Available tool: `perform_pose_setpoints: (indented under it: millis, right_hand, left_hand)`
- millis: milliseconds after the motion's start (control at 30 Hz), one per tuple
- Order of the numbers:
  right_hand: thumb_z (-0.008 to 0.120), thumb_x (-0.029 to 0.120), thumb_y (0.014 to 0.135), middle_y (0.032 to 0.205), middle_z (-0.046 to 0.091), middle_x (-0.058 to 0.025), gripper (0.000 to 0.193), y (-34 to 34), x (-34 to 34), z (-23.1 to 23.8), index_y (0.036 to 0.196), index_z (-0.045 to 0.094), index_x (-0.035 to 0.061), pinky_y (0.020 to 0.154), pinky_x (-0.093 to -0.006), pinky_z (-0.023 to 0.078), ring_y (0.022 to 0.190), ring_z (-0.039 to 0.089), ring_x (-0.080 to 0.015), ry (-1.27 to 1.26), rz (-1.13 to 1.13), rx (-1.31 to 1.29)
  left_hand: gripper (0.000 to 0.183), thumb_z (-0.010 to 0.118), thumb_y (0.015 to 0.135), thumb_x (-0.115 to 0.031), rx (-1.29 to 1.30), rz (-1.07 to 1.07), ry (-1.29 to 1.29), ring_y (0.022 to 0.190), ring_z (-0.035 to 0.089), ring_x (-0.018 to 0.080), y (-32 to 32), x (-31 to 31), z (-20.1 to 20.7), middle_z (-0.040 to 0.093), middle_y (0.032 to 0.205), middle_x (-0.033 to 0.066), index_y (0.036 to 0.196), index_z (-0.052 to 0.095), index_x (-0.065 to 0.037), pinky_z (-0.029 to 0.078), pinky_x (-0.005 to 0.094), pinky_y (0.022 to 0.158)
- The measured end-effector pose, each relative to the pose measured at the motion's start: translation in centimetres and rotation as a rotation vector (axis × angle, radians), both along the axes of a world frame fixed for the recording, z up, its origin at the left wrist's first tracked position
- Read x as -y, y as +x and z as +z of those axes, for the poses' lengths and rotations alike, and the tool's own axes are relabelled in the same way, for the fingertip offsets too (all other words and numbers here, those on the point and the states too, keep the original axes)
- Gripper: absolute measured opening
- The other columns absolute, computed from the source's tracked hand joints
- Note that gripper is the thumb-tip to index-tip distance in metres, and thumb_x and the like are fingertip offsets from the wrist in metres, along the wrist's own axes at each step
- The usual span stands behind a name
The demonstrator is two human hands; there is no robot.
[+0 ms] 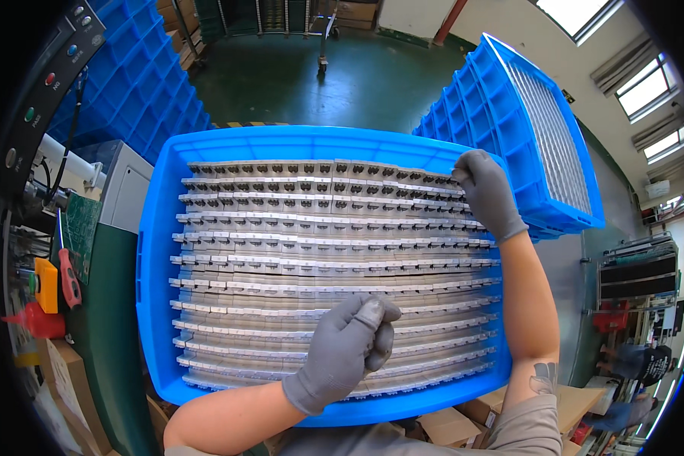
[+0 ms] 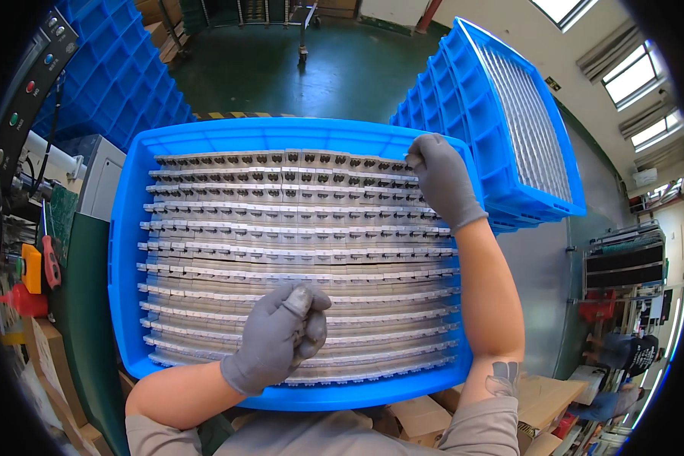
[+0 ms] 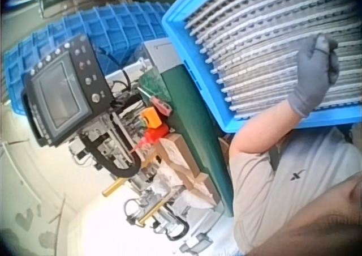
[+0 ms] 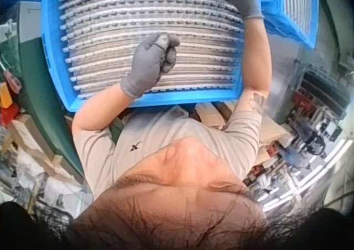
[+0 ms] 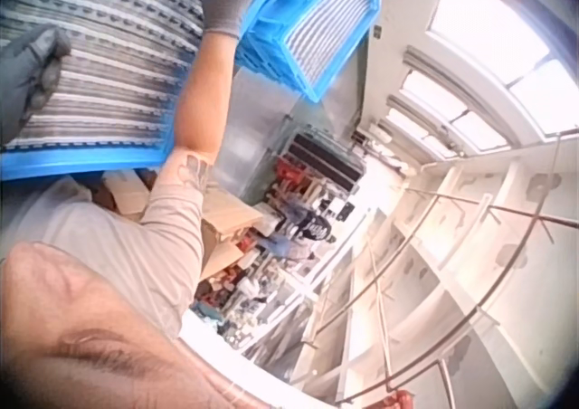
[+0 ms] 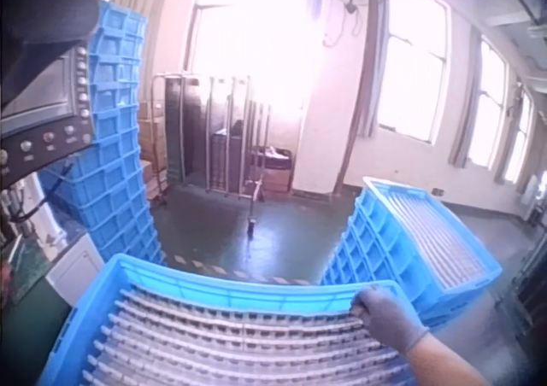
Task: The person sorts small white rectangular components from a cardboard box into a blue plastic tray with multiple compartments. They pick up handfuls of the items and place them into the slots, occasionally adjusting the arrangement to fit them neatly.
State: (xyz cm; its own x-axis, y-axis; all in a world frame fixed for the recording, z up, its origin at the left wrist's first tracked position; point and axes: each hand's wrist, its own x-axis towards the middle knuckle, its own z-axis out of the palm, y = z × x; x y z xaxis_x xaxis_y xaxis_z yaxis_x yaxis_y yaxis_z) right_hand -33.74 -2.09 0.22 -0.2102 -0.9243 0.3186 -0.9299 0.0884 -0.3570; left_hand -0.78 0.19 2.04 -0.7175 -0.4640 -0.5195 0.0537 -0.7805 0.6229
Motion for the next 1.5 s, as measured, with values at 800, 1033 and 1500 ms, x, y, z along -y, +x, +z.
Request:
perform_pose_setpoints:
  millis: [800,1033,1500]
  right_hand:
    - [0.067,0.006,0.088,0.1,0.064,-0.0133,0.008,0.4,-0.5,-1.3,0.096,0.067,0.0046,0.078,-0.0433,0.054,0.089,0.066,-0.0349,0.061,-0.064,-0.193]
    - [0.072,-0.001,0.082,0.094,0.064,-0.0089,0.019,9.4,-3.2,3.6,0.1,0.07,0.0059,0.066,-0.0308,0.052,0.077,0.064,-0.0191,-0.019,0.265,0.327]
    - [0.076,0.014,0.079,0.084,0.061,-0.0098,0.015,14.9,-4.8,5.5,0.092,0.073,0.0103,0.067,-0.0426,0.049,0.079,0.061,-0.0311,0.248,0.69,0.314]
  left_hand:
    - [0.048,0.039,0.109,-0.043,-0.009,-0.012,0.043,0.051,0.043,0.0107,0.0,0.0,0.0,0.056,0.071,0.0075,0.107,0.058,0.0,0.034,0.0234,0.043]
    - [0.068,0.026,0.105,-0.061,-0.056,-0.009,0.069,0.053,0.049,0.0088,0.2,0.1,-0.7,0.058,0.071,0.0062,0.107,0.06,-0.001,0.039,0.0209,0.048]
    - [0.082,0.015,0.105,-0.064,0.1,-0.11,-0.11,0.062,0.055,0.007,0.2,0.0,-1.1,0.064,0.073,0.0052,0.093,0.069,-0.004,0.043,0.022,0.053]
